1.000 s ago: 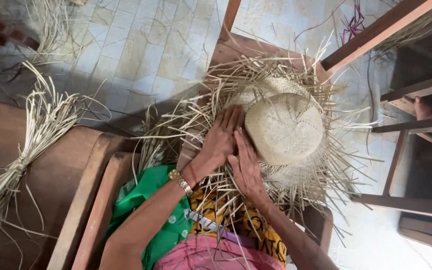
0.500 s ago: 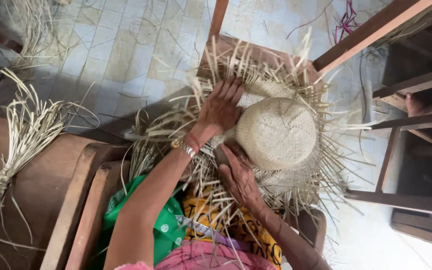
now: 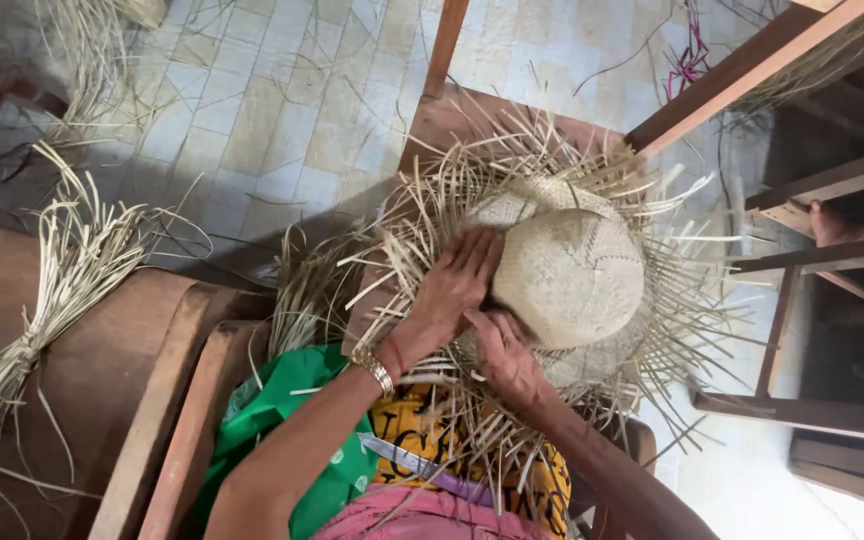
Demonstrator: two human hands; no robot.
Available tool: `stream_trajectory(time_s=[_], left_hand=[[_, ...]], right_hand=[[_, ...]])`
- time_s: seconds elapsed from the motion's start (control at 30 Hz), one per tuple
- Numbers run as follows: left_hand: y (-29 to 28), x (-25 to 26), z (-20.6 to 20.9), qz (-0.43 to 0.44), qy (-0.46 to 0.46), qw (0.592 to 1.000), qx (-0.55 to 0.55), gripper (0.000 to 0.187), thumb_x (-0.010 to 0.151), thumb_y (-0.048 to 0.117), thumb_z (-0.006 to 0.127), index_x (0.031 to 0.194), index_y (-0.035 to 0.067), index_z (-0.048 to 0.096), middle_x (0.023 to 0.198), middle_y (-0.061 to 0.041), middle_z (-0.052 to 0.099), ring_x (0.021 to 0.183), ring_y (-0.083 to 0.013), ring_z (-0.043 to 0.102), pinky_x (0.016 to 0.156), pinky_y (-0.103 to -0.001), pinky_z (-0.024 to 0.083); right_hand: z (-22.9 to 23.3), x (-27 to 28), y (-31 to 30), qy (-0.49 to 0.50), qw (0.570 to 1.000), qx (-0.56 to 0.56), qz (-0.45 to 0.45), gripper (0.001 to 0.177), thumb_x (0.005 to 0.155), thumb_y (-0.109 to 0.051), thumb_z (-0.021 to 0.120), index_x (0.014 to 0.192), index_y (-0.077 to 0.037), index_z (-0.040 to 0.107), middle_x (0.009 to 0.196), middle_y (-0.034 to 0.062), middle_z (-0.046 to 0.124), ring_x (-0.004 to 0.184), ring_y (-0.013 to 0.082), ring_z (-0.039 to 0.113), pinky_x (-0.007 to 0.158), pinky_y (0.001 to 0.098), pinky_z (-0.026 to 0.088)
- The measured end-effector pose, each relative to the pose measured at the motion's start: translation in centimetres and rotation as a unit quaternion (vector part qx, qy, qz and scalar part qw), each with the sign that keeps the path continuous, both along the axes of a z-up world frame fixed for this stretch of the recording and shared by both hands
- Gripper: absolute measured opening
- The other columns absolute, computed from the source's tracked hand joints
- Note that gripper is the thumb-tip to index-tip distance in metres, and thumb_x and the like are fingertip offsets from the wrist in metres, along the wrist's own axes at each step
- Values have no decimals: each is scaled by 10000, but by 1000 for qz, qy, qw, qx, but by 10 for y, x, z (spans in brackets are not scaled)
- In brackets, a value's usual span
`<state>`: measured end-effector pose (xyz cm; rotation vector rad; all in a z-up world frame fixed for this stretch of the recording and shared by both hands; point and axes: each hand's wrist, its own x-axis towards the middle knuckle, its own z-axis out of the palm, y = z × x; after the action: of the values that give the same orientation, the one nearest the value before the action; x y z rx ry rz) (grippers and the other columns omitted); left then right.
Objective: Trimming the excess straw from the brim of a handmade woven hat using a knife
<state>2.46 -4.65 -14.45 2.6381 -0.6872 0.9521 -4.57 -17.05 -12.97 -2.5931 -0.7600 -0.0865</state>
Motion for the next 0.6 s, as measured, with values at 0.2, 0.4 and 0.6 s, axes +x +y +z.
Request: stream_trajectory(time_s=[0.2,0.4,0.6], left_hand=[[19,34,38,-119,17,992,-37,297,822,157,360,1044,69,538,969,-109,565,967,-254,551,879,-382,378],[5,78,22,-90,187,978,28,508,822,364,465,1259,123,372,1310,-49,372,1255,-228,268,1039,-363,189],[9,46,53,-19,284,956,77,505,903,343,304,1314,50,276,1385,-129,247,1291,-270,176,1068,-376,85]], right_hand=[[14,-1,-7,80,994,47,60,412,852,-150,301,1238,-34,386,997,134,499,955,335,502,817,414,402],[-2,0,-14,68,989,73,106,482,804,-235,404,1226,-3,379,1035,153,474,1009,352,462,890,420,348],[21,0,-6,32,992,77,98,561,865,-465,227,1220,-74,414,1102,110,439,1025,321,456,876,413,366]])
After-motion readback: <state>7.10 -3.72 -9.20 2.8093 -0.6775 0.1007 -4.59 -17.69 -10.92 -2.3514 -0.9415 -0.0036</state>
